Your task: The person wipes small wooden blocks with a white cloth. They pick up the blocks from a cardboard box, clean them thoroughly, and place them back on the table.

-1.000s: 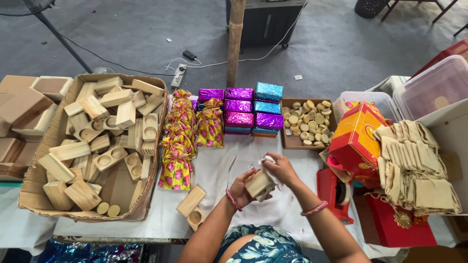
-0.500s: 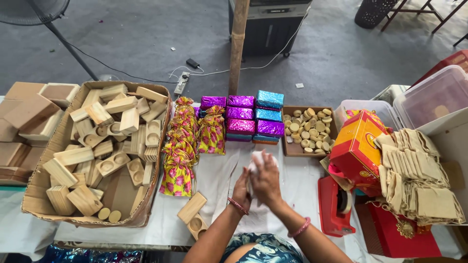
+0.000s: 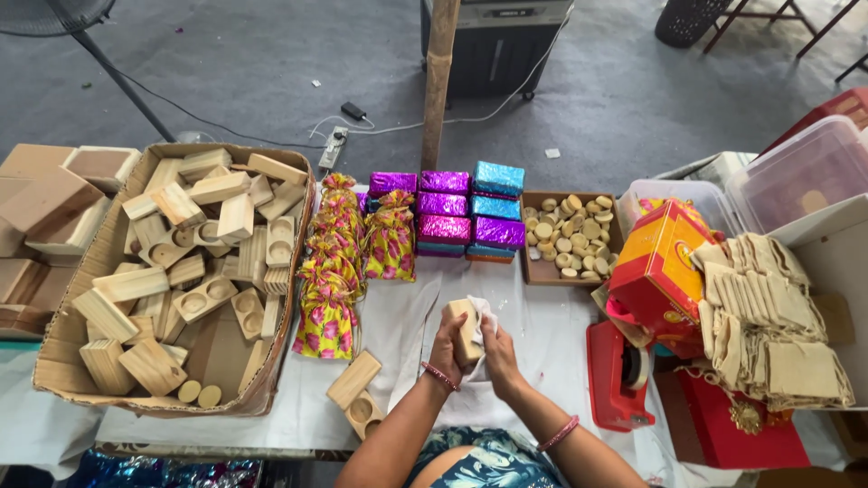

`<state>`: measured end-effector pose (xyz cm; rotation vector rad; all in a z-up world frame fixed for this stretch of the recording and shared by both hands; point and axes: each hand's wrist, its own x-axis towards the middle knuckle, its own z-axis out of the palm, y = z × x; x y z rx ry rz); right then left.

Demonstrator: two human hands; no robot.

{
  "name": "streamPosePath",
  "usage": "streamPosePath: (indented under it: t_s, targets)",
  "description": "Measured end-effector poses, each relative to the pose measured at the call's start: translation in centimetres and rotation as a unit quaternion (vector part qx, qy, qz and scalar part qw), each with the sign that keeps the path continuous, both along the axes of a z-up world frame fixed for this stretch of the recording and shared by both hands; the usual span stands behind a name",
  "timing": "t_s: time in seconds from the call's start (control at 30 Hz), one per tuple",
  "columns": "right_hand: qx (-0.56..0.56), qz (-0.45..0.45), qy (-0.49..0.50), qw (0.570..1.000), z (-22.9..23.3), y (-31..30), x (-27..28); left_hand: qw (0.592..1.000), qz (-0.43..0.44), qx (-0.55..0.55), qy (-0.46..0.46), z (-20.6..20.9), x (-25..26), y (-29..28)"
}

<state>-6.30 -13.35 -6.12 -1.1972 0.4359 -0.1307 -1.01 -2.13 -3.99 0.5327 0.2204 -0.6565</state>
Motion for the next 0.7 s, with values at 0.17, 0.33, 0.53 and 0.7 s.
streamPosePath:
  t_s: [0.17, 0.33, 0.53, 0.7]
  targets:
    - [-0.469, 0.021, 0.086, 0.879, 3.4, -2.0, 0.3, 0.996, -0.004, -0.086, 0.030, -0.1, -0.6, 0.5]
    - [-0.579, -0.066, -0.108, 0.805, 6.6, -1.4, -0.4, 0.989, 0.000, -0.148, 0.004, -1.9, -0.4, 1.0]
    - [-0.632, 0.137, -0.179, 0.741, 9.9, 2.3, -0.6, 0.995, -0.059, -0.075, -0.003, 2.3, -1.5, 2.3]
    - [-0.639, 0.138, -0.195, 0.731, 10.5, 2.9, -0.5, 0.981, -0.086, -0.168, -0.036, -2.8, -2.4, 1.9]
